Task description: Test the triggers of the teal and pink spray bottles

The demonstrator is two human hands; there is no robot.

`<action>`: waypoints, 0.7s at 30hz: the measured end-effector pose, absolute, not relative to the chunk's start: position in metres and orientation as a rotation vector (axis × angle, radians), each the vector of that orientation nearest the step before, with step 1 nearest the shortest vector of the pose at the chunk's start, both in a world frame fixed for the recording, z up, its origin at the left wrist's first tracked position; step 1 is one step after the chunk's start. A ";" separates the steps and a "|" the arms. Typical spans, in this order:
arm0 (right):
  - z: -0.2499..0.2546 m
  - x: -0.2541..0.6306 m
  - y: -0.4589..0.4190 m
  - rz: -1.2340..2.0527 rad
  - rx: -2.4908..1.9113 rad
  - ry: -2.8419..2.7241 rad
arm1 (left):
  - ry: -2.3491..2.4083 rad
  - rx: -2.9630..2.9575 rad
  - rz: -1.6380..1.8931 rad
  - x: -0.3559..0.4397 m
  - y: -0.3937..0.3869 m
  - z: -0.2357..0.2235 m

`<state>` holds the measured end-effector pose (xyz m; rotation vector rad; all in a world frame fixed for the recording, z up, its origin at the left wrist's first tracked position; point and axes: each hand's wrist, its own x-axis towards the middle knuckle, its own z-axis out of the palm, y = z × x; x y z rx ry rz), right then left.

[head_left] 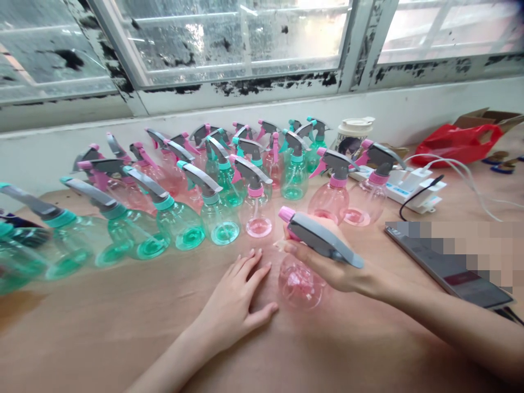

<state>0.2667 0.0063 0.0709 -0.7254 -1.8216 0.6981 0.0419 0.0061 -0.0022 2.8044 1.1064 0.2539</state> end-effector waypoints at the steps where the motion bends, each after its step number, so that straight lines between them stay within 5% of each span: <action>1: 0.071 0.267 0.006 0.697 -0.727 -1.818 | 1.110 2.801 0.254 0.042 0.006 -0.002; 21: 0.063 0.268 0.006 0.729 -0.734 -1.731 | 1.087 2.774 0.291 0.043 0.007 -0.002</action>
